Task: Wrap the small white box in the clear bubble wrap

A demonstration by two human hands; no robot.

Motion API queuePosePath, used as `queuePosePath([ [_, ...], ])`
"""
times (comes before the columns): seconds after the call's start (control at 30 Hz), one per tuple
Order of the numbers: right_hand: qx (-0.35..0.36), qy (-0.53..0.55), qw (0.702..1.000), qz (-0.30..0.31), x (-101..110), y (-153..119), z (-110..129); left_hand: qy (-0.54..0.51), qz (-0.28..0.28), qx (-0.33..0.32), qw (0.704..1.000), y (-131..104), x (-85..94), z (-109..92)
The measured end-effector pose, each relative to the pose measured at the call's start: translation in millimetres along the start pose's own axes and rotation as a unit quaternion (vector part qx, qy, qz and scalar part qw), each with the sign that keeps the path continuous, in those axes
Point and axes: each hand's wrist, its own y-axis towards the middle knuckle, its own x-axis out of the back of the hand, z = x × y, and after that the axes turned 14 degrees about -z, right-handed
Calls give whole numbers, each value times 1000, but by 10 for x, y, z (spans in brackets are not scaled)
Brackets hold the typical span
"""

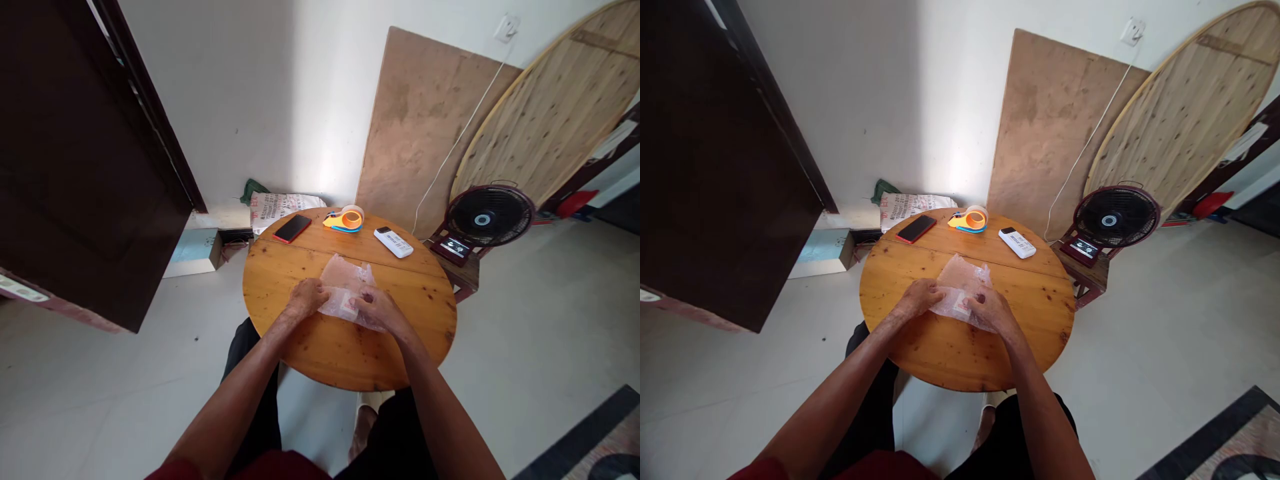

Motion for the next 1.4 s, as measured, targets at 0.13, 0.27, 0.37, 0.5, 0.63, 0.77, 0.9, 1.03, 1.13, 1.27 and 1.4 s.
queuePosePath([
  [0.13,5,-45,999,14,29,36,59,2,10,8,1000,27,-58,-12],
  [0.27,5,-56,998,29,61,55,93,-13,-33,22,999,27,-174,23],
  [0.37,20,-65,997,33,70,68,97,-56,-65,35,996,12,-231,46],
  [0.5,37,-58,997,38,67,79,108,-71,-72,54,993,-3,-237,33],
  [0.63,40,-72,996,42,86,70,154,-53,-42,51,996,-11,-217,2],
  [0.77,35,-110,992,54,120,64,228,-40,-47,47,997,-25,-230,-33],
  [0.9,39,-138,988,64,120,76,309,-3,-62,50,997,-33,-246,-69],
  [1.03,37,-173,982,65,94,95,395,-73,-46,76,993,-11,-234,-93],
  [1.13,31,-198,976,80,93,105,457,-141,-4,98,985,6,-234,-116],
  [1.27,33,-217,971,93,109,107,507,-195,31,135,971,7,-265,-167],
  [1.4,35,-224,968,105,118,95,500,-229,39,143,962,-5,-277,-219],
])
